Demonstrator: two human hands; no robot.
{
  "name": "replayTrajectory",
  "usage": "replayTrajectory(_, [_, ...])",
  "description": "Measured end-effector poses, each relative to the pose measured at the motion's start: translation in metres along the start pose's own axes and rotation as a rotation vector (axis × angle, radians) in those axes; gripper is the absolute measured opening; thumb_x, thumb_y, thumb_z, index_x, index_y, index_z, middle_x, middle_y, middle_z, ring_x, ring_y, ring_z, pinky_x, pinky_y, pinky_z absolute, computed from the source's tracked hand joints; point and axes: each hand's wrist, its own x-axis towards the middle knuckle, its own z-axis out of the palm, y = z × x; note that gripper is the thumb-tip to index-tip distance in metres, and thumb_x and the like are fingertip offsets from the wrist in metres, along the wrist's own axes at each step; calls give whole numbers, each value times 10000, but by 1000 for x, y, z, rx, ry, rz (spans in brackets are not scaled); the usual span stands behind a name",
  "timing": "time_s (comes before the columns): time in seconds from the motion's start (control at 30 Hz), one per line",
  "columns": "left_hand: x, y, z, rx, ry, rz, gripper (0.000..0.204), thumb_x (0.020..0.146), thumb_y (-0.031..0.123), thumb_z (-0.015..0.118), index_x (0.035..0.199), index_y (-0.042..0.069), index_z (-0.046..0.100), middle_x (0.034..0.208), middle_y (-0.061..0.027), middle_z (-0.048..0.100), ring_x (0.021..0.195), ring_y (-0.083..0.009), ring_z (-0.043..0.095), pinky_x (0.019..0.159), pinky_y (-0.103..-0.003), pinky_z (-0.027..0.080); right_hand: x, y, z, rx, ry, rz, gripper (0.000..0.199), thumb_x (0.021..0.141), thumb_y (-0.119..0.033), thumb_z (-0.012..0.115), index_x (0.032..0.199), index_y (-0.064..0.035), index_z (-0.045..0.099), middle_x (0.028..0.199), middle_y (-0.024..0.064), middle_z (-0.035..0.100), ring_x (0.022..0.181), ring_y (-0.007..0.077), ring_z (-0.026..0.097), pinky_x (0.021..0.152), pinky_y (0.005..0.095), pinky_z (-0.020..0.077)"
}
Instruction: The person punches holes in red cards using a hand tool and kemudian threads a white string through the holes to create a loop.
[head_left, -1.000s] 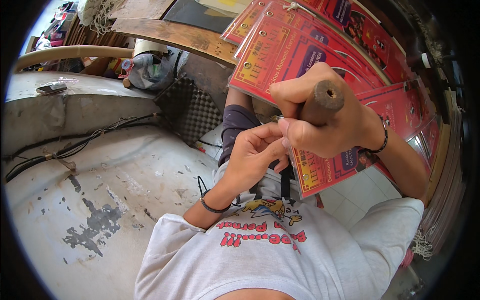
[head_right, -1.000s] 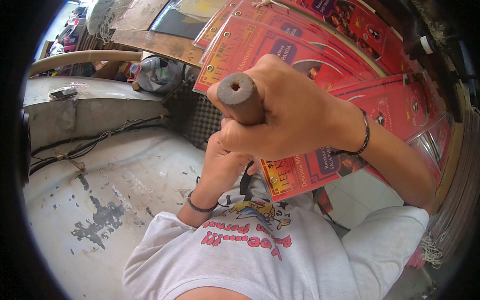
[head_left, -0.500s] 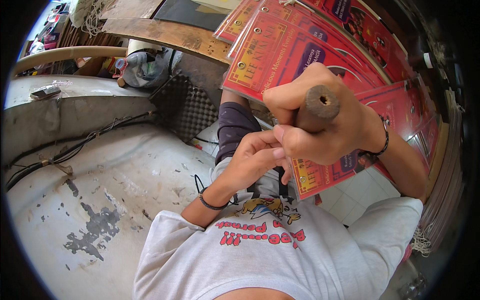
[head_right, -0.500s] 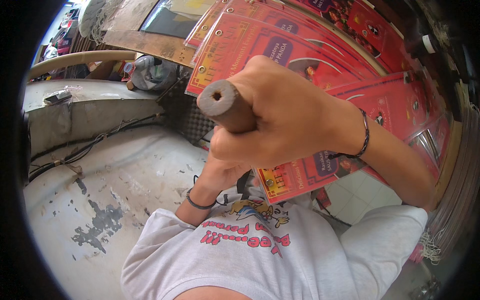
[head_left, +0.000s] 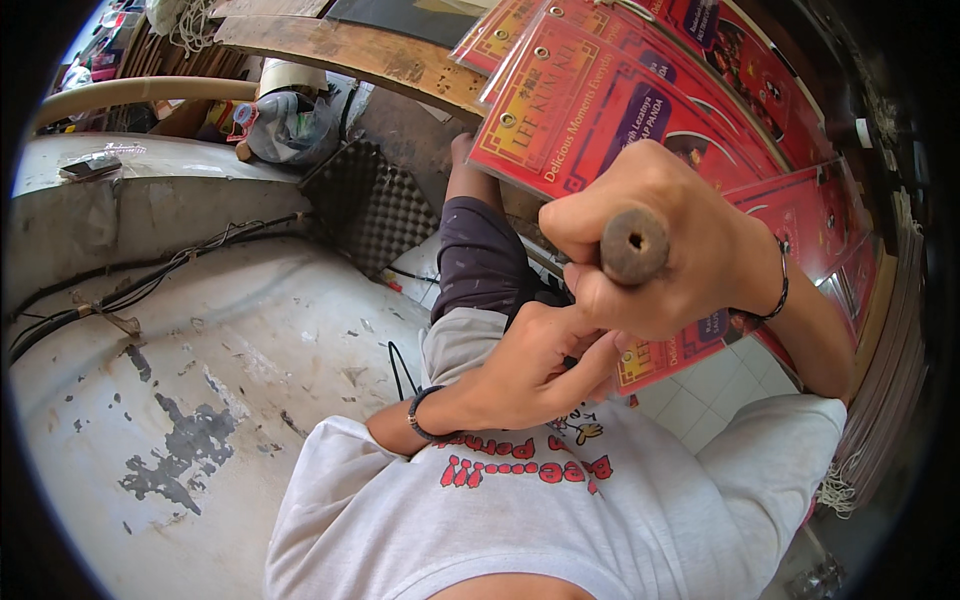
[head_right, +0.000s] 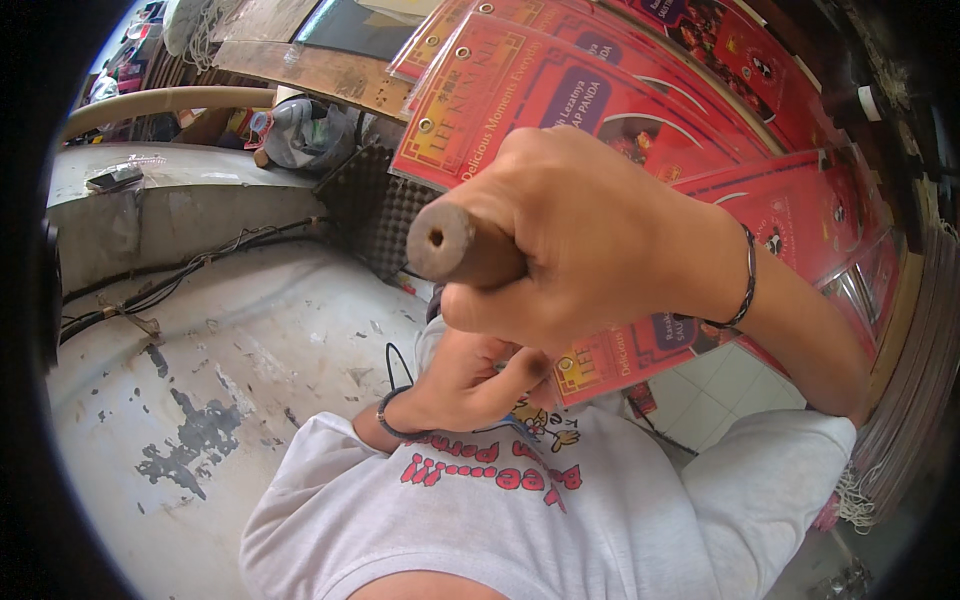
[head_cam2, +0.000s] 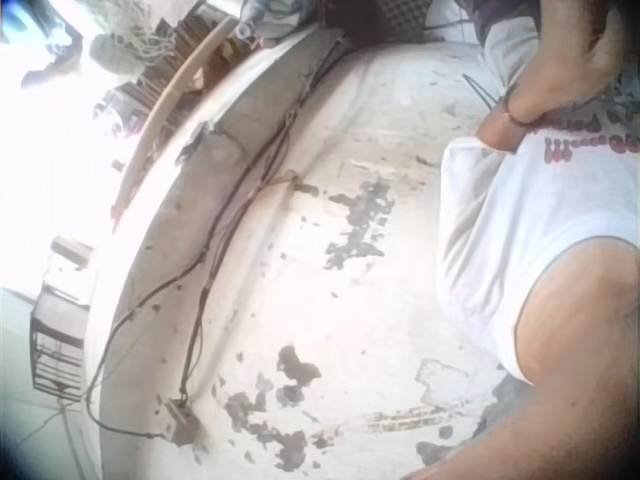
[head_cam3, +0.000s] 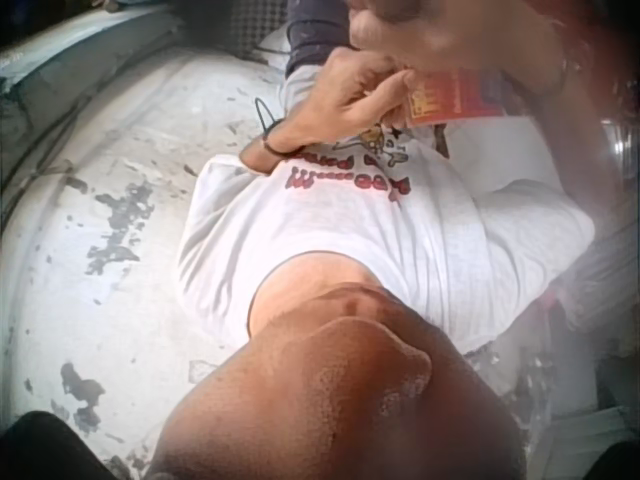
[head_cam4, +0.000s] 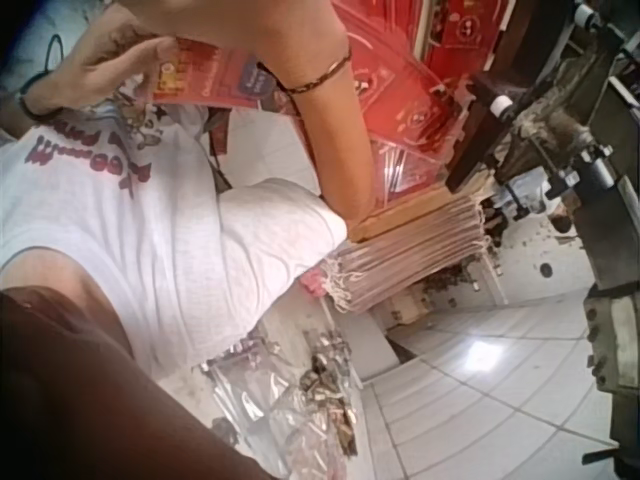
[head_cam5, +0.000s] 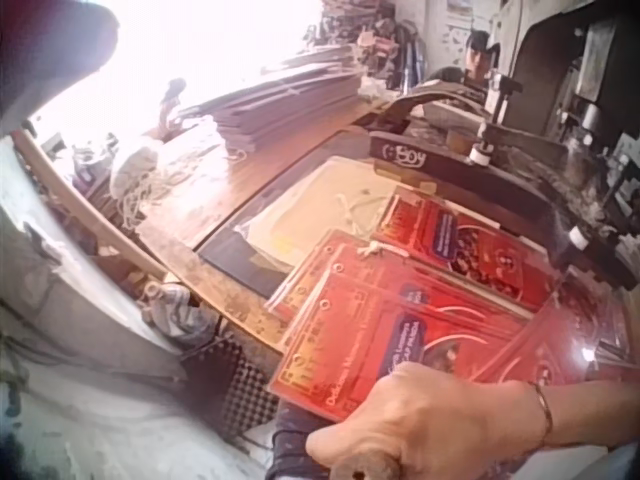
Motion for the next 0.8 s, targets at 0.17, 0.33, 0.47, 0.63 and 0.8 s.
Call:
replayTrajectory(0.17, [-1,-3,0,83,28,58,110,919,51,510,871,-12,587,575,-53,620,490,-136,618,462,-273,472,-2,1,3,-134,-18,-71,177,611,-65,621,579,-89,449,481,19,489,387,189,486,376,303,380])
replayTrajectory(0.33, [0,-3,0,137,82,130,118,906,40,514,814,-3,573,593,-53,633,507,-137,632,470,-264,485,-3,4,3,-221,-27,-143,216,596,-112,675,602,-119,459,501,-5,501,408,190,517,385,305,401])
replayTrajectory(0.47, [-1,5,5,11,100,-43,106,895,29,507,823,-12,573,605,-57,637,518,-131,637,483,-254,494,-6,6,1,-226,2,-128,247,590,-134,690,602,-127,444,507,-10,491,415,191,520,384,302,389])
replayTrajectory(0.63, [-1,-5,1,132,77,142,93,892,24,503,889,-31,578,609,-57,637,530,-119,641,489,-251,492,-6,5,1,-227,-26,-171,236,582,-138,678,611,-127,444,522,3,486,417,191,497,374,304,357])
replayTrajectory(0.8, [0,4,-4,190,56,30,170,948,27,463,1018,-47,600,771,-62,652,700,-115,651,617,-238,508,-12,9,3,-407,-57,-250,209,625,-127,654,615,-118,445,522,5,440,404,205,434,385,331,335])
